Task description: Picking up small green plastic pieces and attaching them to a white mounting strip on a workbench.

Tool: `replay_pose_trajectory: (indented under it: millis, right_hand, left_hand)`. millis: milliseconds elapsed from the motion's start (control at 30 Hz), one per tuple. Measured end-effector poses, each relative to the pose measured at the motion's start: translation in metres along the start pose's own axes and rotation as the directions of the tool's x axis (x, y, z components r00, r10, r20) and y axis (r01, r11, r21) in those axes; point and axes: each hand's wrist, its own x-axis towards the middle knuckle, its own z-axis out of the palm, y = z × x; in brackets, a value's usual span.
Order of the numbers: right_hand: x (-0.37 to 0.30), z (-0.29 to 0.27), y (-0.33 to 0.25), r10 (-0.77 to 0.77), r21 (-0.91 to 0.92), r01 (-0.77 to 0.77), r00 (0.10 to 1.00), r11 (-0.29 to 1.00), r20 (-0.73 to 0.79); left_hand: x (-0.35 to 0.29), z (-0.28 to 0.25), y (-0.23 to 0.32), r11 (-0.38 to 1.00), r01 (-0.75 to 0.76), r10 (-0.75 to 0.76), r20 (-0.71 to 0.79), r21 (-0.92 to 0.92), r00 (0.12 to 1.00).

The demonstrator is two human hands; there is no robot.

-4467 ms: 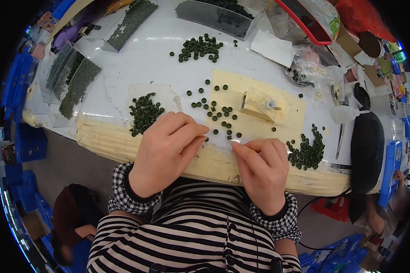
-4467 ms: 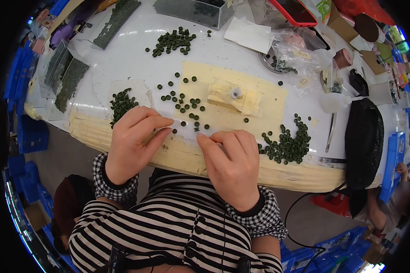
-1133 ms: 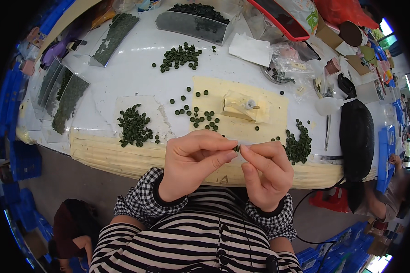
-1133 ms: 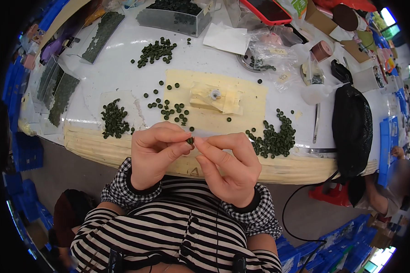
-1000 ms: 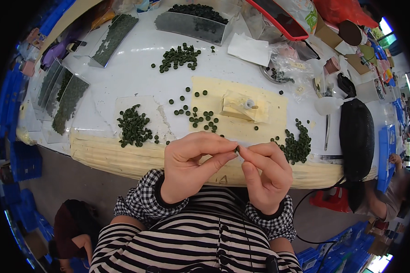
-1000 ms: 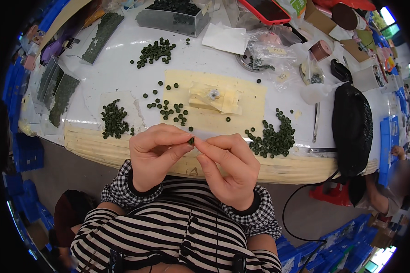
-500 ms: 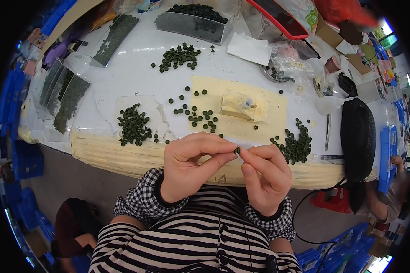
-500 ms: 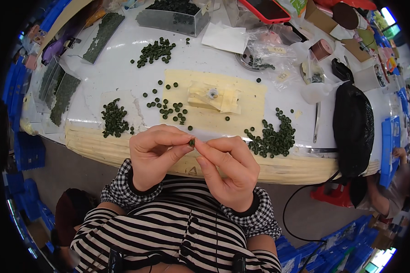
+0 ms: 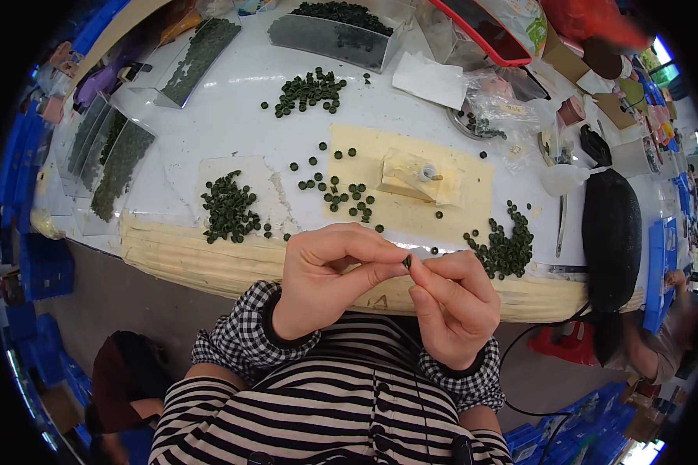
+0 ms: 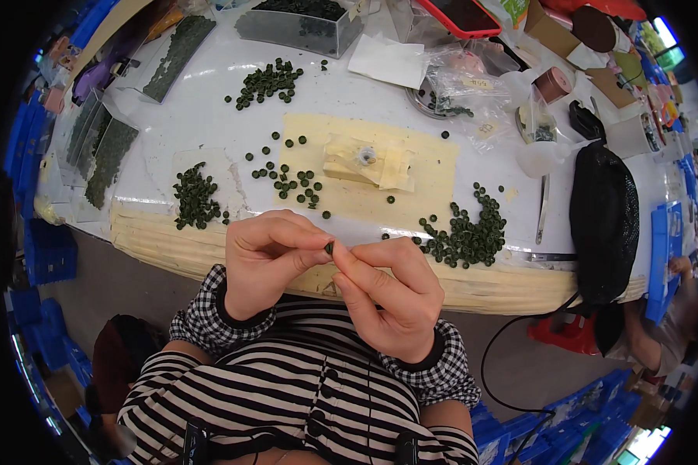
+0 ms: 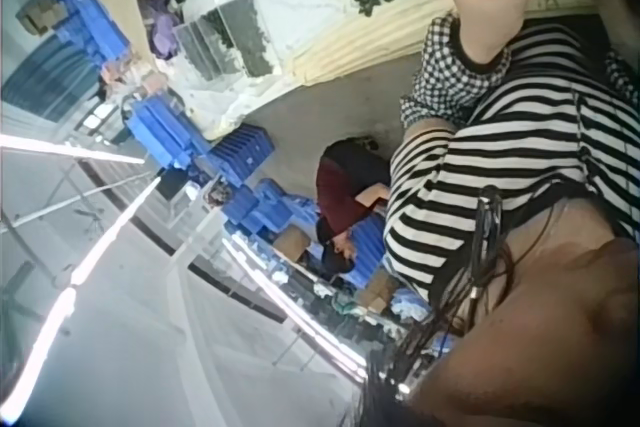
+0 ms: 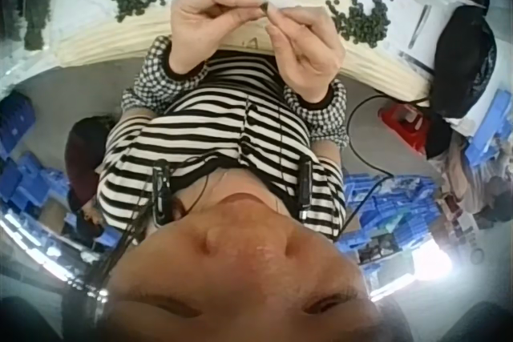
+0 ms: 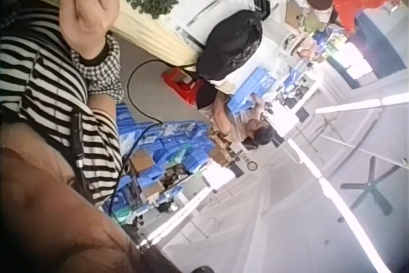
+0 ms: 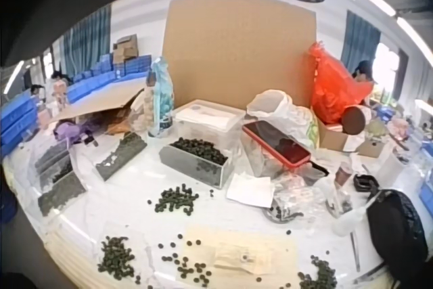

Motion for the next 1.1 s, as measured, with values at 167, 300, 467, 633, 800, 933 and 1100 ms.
replay_pose_trajectory:
  millis: [167, 300, 467, 633, 800, 933, 1100]
  right_hand:
    - [-0.0009, 0.0011, -0.0011, 0.000, 0.020, 0.001, 1.000, 1.000, -0.015]
    - [0.0003, 0.0019, 0.0001, -0.017, -0.004, 0.017, 0.999, 1.000, -0.038]
    - [0.0006, 0.0014, -0.0018, -0.043, -0.055, 0.041, 0.999, 0.998, -0.030]
    - [0.0002, 0.0018, -0.0019, -0.056, -0.069, 0.055, 0.998, 0.996, -0.023]
    - [0.0002, 0.0004, -0.0021, -0.038, -0.050, 0.038, 0.999, 0.998, -0.007]
    - [-0.0001, 0.0004, -0.0030, -0.031, -0.043, 0.030, 1.000, 0.999, -0.005]
    - [0.0024, -0.0007, -0.0032, -0.031, -0.041, 0.031, 1.000, 0.999, 0.001]
  left_hand:
    - [0.0003, -0.0004, 0.0000, 1.000, -0.013, 0.013, 0.021, -0.027, 1.000]
    - [0.0016, 0.0014, 0.0037, 0.991, 0.060, -0.060, 0.010, -0.119, 0.998]
    - [-0.0001, 0.0000, 0.0038, 0.994, 0.059, -0.058, 0.017, -0.097, 0.998]
    - [-0.0005, 0.0006, 0.0027, 1.000, 0.001, -0.001, -0.008, -0.003, 1.000]
    - [0.0011, 0.0012, 0.0026, 0.975, -0.115, 0.118, -0.005, 0.190, 0.993]
    - [0.0012, 0.0015, 0.0036, 0.988, -0.078, 0.079, -0.007, 0.132, 0.997]
    - [0.0005, 0.0003, 0.0047, 0.997, 0.055, -0.055, 0.004, -0.059, 0.999]
